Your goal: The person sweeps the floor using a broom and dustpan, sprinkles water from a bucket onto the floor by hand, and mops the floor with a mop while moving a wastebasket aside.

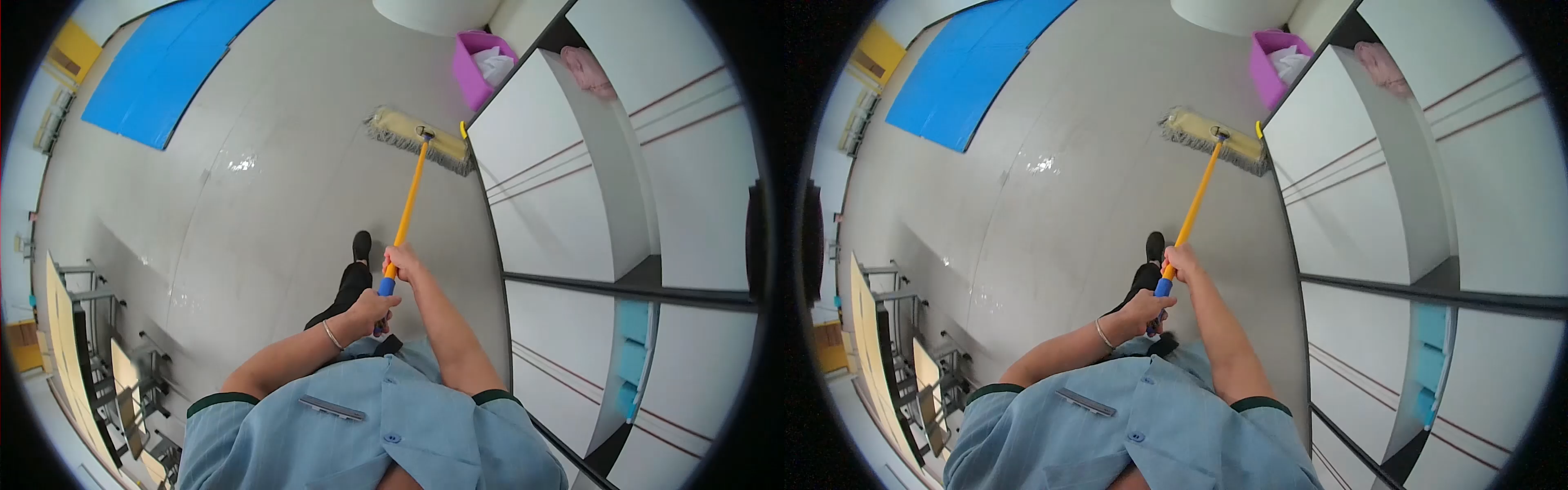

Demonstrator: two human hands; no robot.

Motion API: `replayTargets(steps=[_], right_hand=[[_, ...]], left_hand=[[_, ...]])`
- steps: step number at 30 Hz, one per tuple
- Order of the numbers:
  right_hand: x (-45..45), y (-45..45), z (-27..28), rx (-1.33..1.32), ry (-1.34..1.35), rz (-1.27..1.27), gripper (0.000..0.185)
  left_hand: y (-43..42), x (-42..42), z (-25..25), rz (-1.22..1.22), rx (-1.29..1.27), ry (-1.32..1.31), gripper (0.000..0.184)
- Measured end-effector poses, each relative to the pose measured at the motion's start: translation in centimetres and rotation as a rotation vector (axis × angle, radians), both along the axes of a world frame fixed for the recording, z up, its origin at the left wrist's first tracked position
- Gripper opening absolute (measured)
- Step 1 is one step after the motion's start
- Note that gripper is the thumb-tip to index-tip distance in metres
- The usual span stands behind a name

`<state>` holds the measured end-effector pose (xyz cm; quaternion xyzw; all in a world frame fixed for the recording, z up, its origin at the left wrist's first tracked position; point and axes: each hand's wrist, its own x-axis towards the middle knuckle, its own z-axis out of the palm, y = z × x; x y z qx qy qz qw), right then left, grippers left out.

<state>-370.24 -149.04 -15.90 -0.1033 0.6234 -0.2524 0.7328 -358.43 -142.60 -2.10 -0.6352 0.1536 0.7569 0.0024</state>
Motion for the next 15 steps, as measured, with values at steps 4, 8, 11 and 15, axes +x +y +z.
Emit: replayTargets(steps=[4,8,11,15], right_hand=[[-2.9,-12.7,-2.3,0.052,0.006,0.009,0.005],[-3.2,-22.0,-2.7,0.008,-0.091,-0.030,0.012],[-2.1,-23.4,-2.1,0.044,-0.123,-0.070,0.011],[-4.2,-30.8,-3.6,0.069,-0.251,-0.172,0.005]], left_hand=[[-13.0,-3.2,-3.9,-0.007,-0.046,-0.018,0.027],[-22.5,-2.9,-3.4,-0.139,-0.145,-0.061,0.025],[-24.1,-1.5,-2.5,-0.232,-0.130,-0.103,0.026],[-32.4,-3.2,-2.9,-0.356,-0.209,-0.177,0.026]])
